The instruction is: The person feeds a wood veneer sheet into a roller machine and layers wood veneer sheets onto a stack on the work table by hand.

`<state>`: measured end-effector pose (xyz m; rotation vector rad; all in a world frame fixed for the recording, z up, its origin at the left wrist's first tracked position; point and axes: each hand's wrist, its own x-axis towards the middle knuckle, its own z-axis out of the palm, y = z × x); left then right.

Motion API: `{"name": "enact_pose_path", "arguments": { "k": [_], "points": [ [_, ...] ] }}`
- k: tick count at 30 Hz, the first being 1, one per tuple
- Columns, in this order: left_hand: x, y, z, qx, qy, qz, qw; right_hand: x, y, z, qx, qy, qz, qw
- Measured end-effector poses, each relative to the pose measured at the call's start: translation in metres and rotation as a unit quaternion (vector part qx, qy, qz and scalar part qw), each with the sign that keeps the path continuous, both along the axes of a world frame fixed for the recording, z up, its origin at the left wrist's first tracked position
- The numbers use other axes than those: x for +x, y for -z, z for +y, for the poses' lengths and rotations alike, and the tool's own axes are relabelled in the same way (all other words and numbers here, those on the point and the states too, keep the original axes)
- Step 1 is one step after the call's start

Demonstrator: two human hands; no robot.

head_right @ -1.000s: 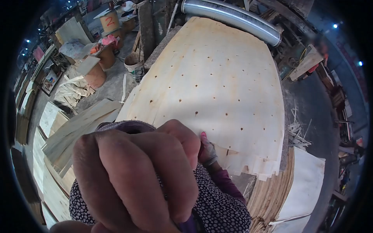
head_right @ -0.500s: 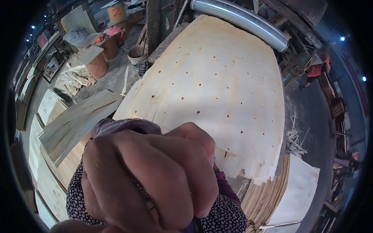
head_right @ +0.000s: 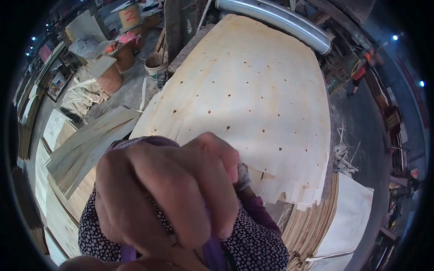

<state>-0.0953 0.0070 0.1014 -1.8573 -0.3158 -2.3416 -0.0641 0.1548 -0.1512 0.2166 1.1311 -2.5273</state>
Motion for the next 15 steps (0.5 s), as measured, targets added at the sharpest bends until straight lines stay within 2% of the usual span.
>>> {"name": "enact_pose_path", "arguments": {
  "k": [2,3,4,6,8,11,15],
  "points": [
    [-0.004,0.006,-0.008,-0.077,-0.009,0.002,0.997,0.000,-0.001,0.000,-0.006,0.004,0.036,0.999],
    [-0.005,0.005,-0.008,-0.081,-0.017,0.011,0.996,0.001,-0.001,-0.001,-0.009,0.001,0.051,0.999],
    [-0.005,0.004,-0.007,-0.085,-0.026,0.020,0.996,0.001,-0.004,0.003,0.137,-0.019,0.064,0.988],
    [-0.008,0.005,-0.004,-0.094,-0.042,0.038,0.994,0.000,-0.014,0.015,0.417,-0.054,0.088,0.903],
    [-0.009,0.005,-0.002,-0.103,-0.051,0.045,0.992,-0.003,0.034,0.017,0.297,0.010,0.079,0.952],
    [-0.007,0.007,-0.001,-0.111,-0.058,0.046,0.991,0.002,0.028,0.006,0.107,0.047,0.001,0.993],
    [-0.004,0.007,-0.001,-0.116,-0.064,0.042,0.990,0.001,0.017,0.000,0.045,0.051,-0.023,0.997]
  ]
}}
